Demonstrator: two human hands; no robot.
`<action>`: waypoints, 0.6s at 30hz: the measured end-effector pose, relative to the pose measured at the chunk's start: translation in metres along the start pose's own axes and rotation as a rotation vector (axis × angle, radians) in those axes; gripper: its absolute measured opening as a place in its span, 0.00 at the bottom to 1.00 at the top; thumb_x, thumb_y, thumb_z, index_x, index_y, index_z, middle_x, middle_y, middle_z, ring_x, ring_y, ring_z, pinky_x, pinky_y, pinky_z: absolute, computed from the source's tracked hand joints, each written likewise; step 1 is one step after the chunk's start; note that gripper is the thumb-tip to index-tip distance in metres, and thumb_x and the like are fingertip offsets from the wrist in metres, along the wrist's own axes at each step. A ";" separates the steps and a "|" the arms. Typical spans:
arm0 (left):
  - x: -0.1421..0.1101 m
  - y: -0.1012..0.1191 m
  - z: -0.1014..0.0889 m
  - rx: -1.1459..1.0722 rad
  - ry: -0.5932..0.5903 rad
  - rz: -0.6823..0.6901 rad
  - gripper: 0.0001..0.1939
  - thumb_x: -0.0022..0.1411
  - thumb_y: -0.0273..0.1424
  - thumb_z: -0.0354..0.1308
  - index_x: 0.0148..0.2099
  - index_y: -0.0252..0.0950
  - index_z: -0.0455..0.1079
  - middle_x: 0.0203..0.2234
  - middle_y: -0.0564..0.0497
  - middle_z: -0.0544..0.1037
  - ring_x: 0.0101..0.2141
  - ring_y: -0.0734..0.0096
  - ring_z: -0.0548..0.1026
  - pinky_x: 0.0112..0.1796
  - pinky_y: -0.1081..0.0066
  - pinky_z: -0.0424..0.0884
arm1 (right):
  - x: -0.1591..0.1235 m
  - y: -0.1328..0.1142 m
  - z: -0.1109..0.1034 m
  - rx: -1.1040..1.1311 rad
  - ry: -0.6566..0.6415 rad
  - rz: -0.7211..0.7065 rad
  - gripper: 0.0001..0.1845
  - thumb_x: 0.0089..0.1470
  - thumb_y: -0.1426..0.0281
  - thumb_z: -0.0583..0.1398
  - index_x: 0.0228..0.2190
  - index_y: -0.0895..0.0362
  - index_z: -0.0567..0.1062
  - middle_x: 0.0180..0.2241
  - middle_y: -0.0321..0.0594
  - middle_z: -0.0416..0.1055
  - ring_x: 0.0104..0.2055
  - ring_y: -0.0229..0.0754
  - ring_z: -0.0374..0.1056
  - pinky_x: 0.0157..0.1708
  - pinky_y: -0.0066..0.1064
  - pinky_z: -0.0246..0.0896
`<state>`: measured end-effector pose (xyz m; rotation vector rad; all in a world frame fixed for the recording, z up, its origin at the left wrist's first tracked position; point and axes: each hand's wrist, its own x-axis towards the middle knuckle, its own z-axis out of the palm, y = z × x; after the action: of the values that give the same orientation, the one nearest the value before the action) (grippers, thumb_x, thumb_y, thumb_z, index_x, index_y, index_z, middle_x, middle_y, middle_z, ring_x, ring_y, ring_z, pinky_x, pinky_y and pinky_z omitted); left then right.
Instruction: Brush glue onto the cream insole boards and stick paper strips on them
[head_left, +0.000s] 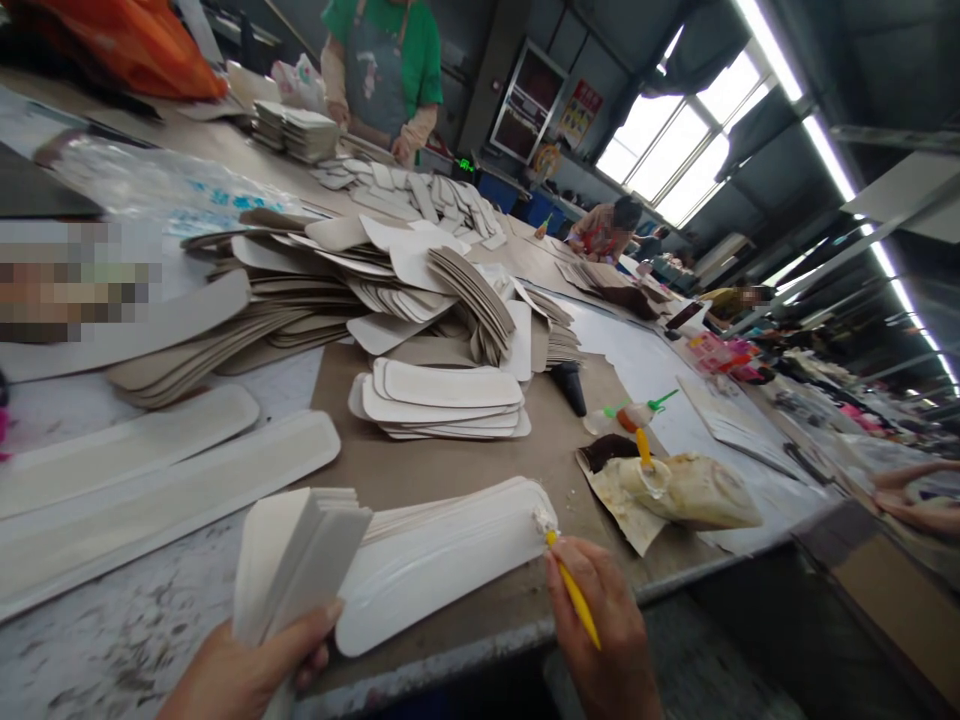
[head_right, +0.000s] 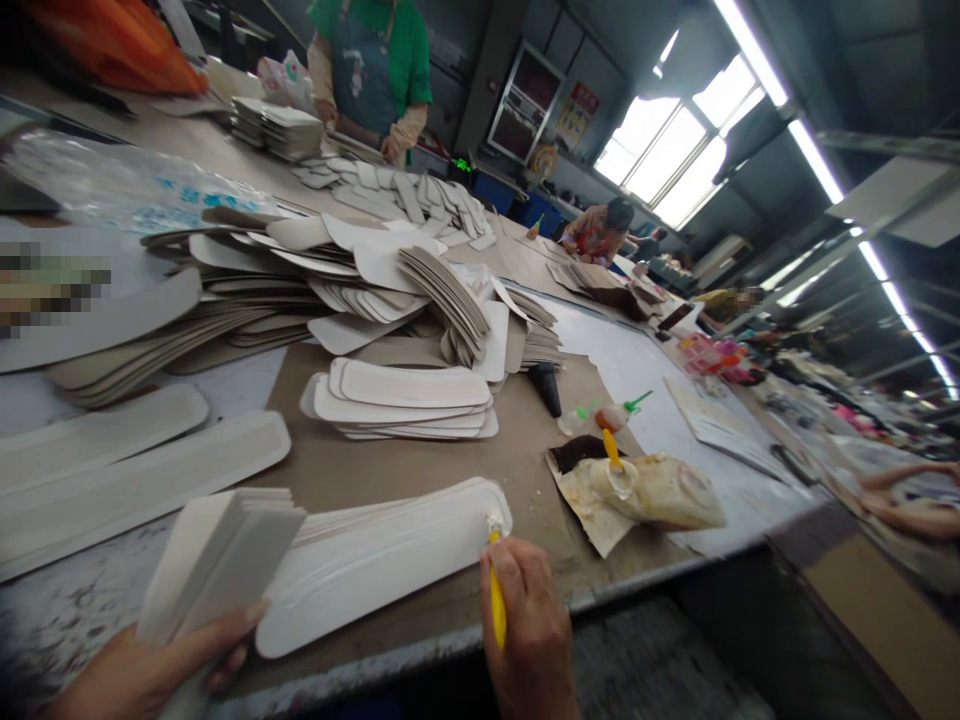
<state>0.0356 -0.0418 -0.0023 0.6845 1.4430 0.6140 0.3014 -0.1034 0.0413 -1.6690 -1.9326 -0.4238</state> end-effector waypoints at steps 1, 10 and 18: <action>-0.001 0.000 0.000 0.009 -0.004 0.014 0.21 0.34 0.48 0.65 0.13 0.37 0.67 0.11 0.52 0.68 0.19 0.66 0.64 0.27 0.69 0.59 | 0.000 -0.003 0.002 0.025 -0.006 -0.012 0.09 0.57 0.76 0.55 0.40 0.57 0.71 0.34 0.44 0.71 0.38 0.43 0.70 0.38 0.34 0.70; -0.014 0.009 0.002 -0.042 -0.056 0.031 0.19 0.42 0.47 0.63 0.19 0.35 0.67 0.15 0.52 0.69 0.22 0.67 0.66 0.27 0.71 0.61 | 0.003 -0.101 0.032 0.646 0.174 0.273 0.11 0.52 0.80 0.55 0.35 0.53 0.70 0.29 0.37 0.71 0.31 0.38 0.70 0.29 0.27 0.67; -0.016 0.010 0.005 -0.027 0.030 0.015 0.19 0.39 0.46 0.64 0.17 0.35 0.68 0.14 0.51 0.70 0.21 0.67 0.66 0.26 0.71 0.62 | -0.001 -0.056 0.031 0.419 0.110 0.178 0.10 0.54 0.79 0.56 0.37 0.56 0.72 0.30 0.40 0.73 0.34 0.41 0.70 0.35 0.31 0.69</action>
<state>0.0401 -0.0469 0.0154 0.6676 1.4559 0.6568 0.2406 -0.0966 0.0227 -1.4882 -1.6382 -0.0341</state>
